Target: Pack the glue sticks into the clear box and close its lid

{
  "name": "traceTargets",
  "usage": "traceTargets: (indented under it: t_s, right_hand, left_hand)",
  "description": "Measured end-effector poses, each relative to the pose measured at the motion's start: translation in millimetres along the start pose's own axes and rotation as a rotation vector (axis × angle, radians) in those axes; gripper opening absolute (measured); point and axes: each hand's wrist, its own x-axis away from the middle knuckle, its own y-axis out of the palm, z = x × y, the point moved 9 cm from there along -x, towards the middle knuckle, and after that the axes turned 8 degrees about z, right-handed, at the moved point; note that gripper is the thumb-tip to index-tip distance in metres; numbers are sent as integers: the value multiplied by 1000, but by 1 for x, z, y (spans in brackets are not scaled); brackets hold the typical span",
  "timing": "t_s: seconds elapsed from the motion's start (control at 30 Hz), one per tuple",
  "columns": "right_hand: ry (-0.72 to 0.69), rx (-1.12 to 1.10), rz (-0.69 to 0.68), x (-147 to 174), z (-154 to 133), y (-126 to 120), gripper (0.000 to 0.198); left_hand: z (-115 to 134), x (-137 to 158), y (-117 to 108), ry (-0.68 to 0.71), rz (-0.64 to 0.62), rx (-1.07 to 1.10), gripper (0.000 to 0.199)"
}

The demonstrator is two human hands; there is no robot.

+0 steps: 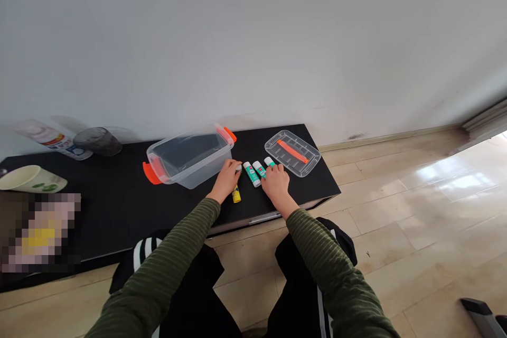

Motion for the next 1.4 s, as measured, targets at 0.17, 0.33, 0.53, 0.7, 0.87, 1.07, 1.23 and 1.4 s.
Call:
traceTargets:
  t_s: [0.17,0.33,0.53,0.7,0.87,1.07,1.23,1.4]
  right_hand:
    - [-141,-66,100,2,-24,-15,27]
    - [-196,-48,66,4,-45,-11,27]
    - [-78,-37,-77,1,-44,5,26]
    - [-16,-106,-54,-1,-36,-8,28]
    - [20,-257,29,10,-22,-31,29]
    - [-37,-384,44,31,-20,-39,30]
    - [-101,-416,51,33,-21,-38,30]
    - [-99,-435,67,33,-18,-43,30]
  left_hand:
    - [4,-1,-5,-21,18,10,32]
    - [16,-5,-26,-35,81,74,30]
    - [10,-2,-43,-207,134,320,24]
    - [-13,12,-30,-571,118,841,23]
    - [-13,22,-25,-789,101,1288,15]
    - [2,25,-29,-788,68,1373,13]
    - [11,30,-29,-768,36,1362,21]
    - [13,31,-36,-708,49,1276,33]
